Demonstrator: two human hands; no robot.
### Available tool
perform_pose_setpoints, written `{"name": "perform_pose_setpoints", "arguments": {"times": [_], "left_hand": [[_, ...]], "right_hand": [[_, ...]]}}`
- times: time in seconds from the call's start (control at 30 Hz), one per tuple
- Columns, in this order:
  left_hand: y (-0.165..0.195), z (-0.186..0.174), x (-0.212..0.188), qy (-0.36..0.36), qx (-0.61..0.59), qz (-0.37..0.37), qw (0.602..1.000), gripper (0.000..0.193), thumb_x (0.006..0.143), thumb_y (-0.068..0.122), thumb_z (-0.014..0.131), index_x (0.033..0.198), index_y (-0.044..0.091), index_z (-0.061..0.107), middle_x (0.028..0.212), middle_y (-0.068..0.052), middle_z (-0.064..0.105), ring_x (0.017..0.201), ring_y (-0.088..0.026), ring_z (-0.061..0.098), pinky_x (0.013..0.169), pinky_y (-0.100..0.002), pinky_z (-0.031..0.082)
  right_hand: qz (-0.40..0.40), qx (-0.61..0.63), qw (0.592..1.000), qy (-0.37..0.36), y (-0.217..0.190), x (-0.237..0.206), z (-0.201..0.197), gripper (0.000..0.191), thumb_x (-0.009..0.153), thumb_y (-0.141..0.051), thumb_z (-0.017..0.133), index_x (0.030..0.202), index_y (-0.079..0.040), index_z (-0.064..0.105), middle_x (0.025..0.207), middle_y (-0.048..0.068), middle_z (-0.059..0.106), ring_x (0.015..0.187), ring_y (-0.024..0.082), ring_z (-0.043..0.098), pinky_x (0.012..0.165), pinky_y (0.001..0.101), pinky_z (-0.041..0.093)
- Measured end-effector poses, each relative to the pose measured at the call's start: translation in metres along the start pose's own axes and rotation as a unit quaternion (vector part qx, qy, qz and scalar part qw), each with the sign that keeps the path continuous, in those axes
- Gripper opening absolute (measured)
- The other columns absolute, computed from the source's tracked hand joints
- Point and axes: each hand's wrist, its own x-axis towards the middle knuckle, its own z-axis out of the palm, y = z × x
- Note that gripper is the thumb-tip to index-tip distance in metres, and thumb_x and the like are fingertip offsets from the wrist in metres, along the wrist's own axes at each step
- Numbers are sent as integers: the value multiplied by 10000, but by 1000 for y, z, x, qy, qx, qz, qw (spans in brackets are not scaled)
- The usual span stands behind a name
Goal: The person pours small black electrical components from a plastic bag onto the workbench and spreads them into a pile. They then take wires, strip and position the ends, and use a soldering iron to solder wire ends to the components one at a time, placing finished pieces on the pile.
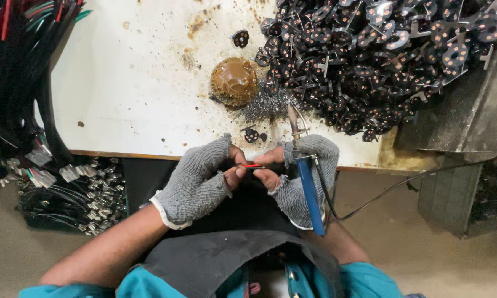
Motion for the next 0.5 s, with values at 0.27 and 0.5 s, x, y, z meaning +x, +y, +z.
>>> {"name": "perform_pose_setpoints", "arguments": {"times": [0.27, 0.5], "left_hand": [[-3, 1, -2, 8, -10, 15, 1000, 92, 959, 157, 637, 953, 72, 603, 668, 10, 597, 628, -59, 568, 585, -250, 499], [4, 0, -4, -6, -44, -10, 999, 102, 924, 146, 637, 967, 70, 584, 714, 13, 629, 617, -72, 603, 584, -265, 529]], "right_hand": [[10, 1, 1000, 19, -5, -2, 0, 114, 940, -157, 783, 964, -67, 718, 909, 28, 708, 839, 141, 664, 787, 284, 547], [5, 1, 1000, -5, -4, 1, 2, 166, 912, -170, 798, 1005, -62, 713, 946, 34, 715, 892, 139, 683, 820, 293, 563]]}}
